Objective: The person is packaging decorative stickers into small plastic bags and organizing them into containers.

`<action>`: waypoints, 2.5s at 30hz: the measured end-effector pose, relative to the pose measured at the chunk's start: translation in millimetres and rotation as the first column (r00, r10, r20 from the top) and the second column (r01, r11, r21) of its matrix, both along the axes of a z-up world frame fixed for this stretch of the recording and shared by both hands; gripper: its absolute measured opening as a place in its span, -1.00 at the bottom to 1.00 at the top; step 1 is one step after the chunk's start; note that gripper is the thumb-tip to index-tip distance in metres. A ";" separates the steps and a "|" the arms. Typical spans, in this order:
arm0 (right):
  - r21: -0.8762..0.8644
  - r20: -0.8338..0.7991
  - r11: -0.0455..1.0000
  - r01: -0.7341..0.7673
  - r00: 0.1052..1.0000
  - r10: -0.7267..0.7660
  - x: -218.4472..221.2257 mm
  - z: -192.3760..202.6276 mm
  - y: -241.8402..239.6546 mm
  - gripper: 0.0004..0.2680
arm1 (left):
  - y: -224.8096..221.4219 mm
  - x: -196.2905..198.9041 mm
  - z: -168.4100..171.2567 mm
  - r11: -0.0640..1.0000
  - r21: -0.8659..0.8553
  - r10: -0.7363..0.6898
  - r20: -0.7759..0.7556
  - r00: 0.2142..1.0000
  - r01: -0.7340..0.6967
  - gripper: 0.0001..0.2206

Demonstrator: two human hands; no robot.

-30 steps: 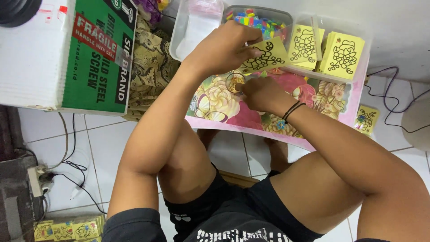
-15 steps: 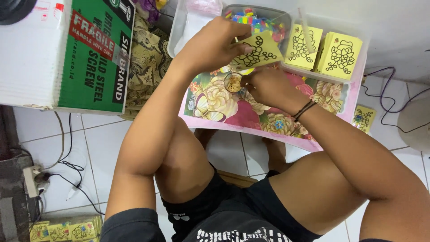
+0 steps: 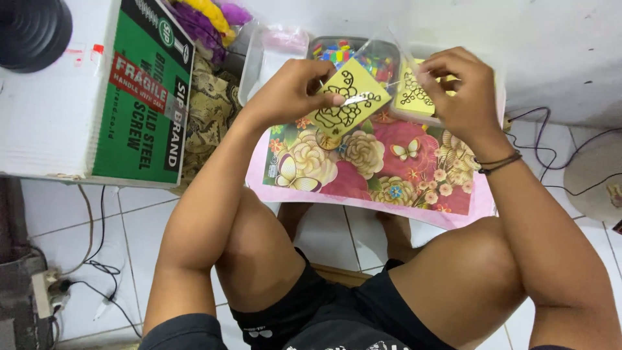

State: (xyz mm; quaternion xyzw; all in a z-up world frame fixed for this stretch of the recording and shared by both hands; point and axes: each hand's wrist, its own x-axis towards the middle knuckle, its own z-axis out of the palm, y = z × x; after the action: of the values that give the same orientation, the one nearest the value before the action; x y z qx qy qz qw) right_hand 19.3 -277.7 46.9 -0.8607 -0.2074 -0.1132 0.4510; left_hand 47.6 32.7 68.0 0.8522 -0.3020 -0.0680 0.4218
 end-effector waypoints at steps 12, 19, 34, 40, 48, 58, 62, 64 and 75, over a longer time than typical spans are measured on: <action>0.288 -0.079 0.958 0.007 0.997 0.016 -34.7 41.4 -29.0 -0.92 | -18.6 -5.8 8.8 0.995 -0.043 -0.100 -0.259 0.961 0.092 -0.84; 0.264 -0.171 0.964 0.019 0.985 0.027 -34.3 42.2 -25.2 -0.91 | -27.9 -2.2 8.5 0.989 -0.064 -0.149 -0.297 0.943 0.136 -0.83; 0.254 -0.266 0.963 -0.088 0.951 0.157 -23.0 30.3 -22.1 -0.86 | -24.7 -4.0 5.6 0.956 -0.145 -0.287 -0.305 0.908 0.253 -0.87; 0.292 -0.267 0.950 -0.111 0.944 0.192 -26.1 33.3 -16.7 -0.88 | -24.5 -10.6 7.4 0.954 -0.160 -0.291 -0.318 0.902 0.252 -0.89; 0.178 -0.336 0.959 -0.220 0.902 0.269 -26.9 42.1 -9.1 -0.83 | -20.7 -11.9 6.4 0.956 -0.229 -0.246 -0.282 0.928 0.184 -0.88; 0.130 -0.410 0.967 -0.220 0.876 0.255 -25.0 39.4 -11.6 -0.86 | -30.9 -16.9 7.2 0.960 -0.232 -0.234 -0.357 0.904 0.157 -0.86; 0.069 -0.374 0.974 -0.216 0.899 0.226 -25.5 39.7 -18.6 -0.86 | -40.4 -21.6 7.8 0.970 -0.210 -0.199 -0.384 0.901 0.125 -0.66; 0.028 -0.338 0.978 -0.209 0.918 0.206 -26.0 40.7 -21.2 -0.86 | -45.9 -22.3 1.3 0.968 -0.234 -0.183 -0.404 0.896 0.093 -0.57; 0.206 -0.408 0.959 -0.193 0.874 0.264 -24.6 31.9 -28.5 -0.62 | -59.4 -23.4 -6.9 0.967 -0.249 -0.038 -0.367 0.929 -0.059 -0.50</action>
State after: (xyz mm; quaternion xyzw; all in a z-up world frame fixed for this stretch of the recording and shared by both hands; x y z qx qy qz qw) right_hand -5.2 -306.2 78.8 -0.7948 -0.1932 0.1180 0.5630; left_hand 24.2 -26.7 61.1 0.7643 -0.2190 -0.1851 0.5776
